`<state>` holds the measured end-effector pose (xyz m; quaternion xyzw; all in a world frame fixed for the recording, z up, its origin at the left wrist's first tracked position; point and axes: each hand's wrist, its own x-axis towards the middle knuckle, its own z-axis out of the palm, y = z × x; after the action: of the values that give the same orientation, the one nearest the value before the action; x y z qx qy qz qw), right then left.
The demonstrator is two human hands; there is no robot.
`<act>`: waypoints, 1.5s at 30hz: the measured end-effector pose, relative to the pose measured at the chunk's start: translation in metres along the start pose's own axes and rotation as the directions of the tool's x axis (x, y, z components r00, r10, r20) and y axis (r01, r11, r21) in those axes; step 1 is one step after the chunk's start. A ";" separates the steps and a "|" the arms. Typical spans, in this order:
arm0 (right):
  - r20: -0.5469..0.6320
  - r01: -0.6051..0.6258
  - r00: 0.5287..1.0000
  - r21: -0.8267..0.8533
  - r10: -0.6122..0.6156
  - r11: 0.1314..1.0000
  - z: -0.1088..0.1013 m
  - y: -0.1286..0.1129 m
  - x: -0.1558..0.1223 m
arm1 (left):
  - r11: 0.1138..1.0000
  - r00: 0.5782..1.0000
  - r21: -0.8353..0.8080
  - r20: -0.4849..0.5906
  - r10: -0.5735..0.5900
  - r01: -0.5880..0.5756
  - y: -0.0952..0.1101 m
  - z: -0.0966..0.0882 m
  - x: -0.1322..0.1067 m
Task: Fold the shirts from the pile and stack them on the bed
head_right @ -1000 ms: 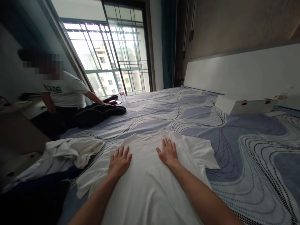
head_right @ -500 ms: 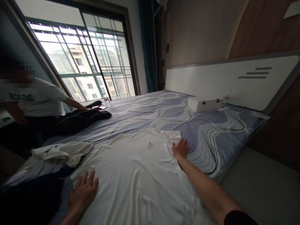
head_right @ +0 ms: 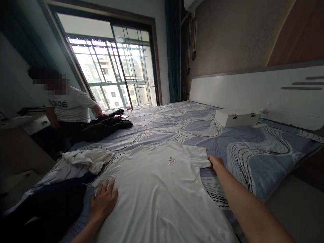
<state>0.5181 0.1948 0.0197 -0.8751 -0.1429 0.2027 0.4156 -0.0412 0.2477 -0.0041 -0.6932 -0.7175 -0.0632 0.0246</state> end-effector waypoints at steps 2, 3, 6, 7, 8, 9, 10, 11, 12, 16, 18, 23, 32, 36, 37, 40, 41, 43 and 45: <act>0.078 -0.072 0.994 0.006 0.071 0.997 0.005 -0.004 0.000 | 1.000 1.000 -0.004 0.004 -0.005 0.005 0.000 0.000 0.000; 0.113 -0.094 0.989 -0.007 0.095 0.996 0.009 -0.006 0.000 | 1.000 1.000 -0.004 0.006 -0.007 0.007 0.001 0.000 0.000; 0.152 -0.095 0.983 -0.062 0.103 0.994 0.019 -0.011 -0.005 | 1.000 1.000 0.000 0.003 -0.010 0.010 0.002 -0.002 -0.002; 0.142 -0.076 0.986 -0.085 0.088 0.993 0.021 -0.013 -0.007 | 1.000 1.000 0.004 0.001 -0.010 0.010 0.002 -0.002 -0.002; 0.125 -0.049 0.990 -0.112 0.063 0.992 0.022 -0.017 -0.009 | 1.000 1.000 0.008 0.000 -0.010 0.010 0.002 -0.003 -0.003; 0.106 -0.016 0.994 -0.142 0.031 0.990 0.023 -0.021 -0.010 | 1.000 1.000 0.010 -0.001 -0.008 0.008 0.003 -0.003 -0.003; 0.089 0.022 0.996 -0.176 -0.007 0.984 0.024 -0.027 -0.012 | 1.000 1.000 0.012 -0.003 -0.006 0.006 0.003 -0.004 -0.003; 0.077 0.066 0.996 -0.213 -0.050 0.975 0.025 -0.034 -0.015 | 1.000 1.000 0.013 -0.005 -0.006 0.006 0.003 -0.004 -0.004; 0.071 0.117 0.992 -0.251 -0.102 0.961 0.027 -0.042 -0.019 | 1.000 1.000 0.013 -0.007 -0.006 0.007 0.004 -0.003 -0.004; 0.141 0.435 0.900 -0.366 -0.413 0.823 0.048 -0.073 -0.051 | 1.000 1.000 0.018 -0.005 -0.014 0.014 0.003 -0.001 -0.002; 0.264 0.614 0.789 -0.377 -0.555 0.693 0.067 -0.076 -0.078 | 1.000 1.000 0.012 -0.002 -0.013 0.013 0.002 0.000 -0.001; 0.612 0.806 0.585 -0.364 -0.533 0.467 0.116 -0.051 -0.138 | 1.000 1.000 -0.013 0.000 -0.009 0.009 0.001 0.000 -0.001; 0.607 0.785 0.617 -0.425 -0.501 0.451 0.148 -0.043 -0.105 | 1.000 1.000 0.000 -0.019 0.003 -0.003 0.001 -0.001 -0.003; 0.548 0.763 0.646 -0.449 -0.532 0.464 0.160 -0.044 -0.088 | 1.000 1.000 0.012 -0.019 0.002 -0.002 0.000 0.000 -0.003; 0.519 0.752 0.659 -0.459 -0.544 0.474 0.162 -0.047 -0.084 | 1.000 1.000 0.013 -0.023 0.003 -0.002 0.000 0.001 -0.003; 0.374 0.722 0.682 -0.481 -0.629 0.497 0.169 -0.061 -0.070 | 1.000 1.000 0.011 -0.024 0.001 0.000 0.000 0.001 -0.004; 0.336 0.717 0.681 -0.487 -0.650 0.499 0.171 -0.067 -0.064 | 1.000 1.000 0.012 -0.022 -0.006 0.006 0.000 0.001 -0.004; 0.336 0.713 0.684 -0.495 -0.648 0.496 0.173 -0.080 -0.048 | 1.000 1.000 0.019 -0.017 -0.021 0.021 0.002 0.000 -0.005; 0.406 0.707 0.701 -0.502 -0.586 0.498 0.173 -0.093 -0.029 | 0.999 0.999 0.030 -0.017 -0.031 0.031 0.003 -0.001 -0.006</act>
<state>0.4028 0.3550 0.0007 -0.8187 -0.5568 0.0507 0.1309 -0.0382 0.2422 -0.0041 -0.6810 -0.7288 -0.0583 0.0401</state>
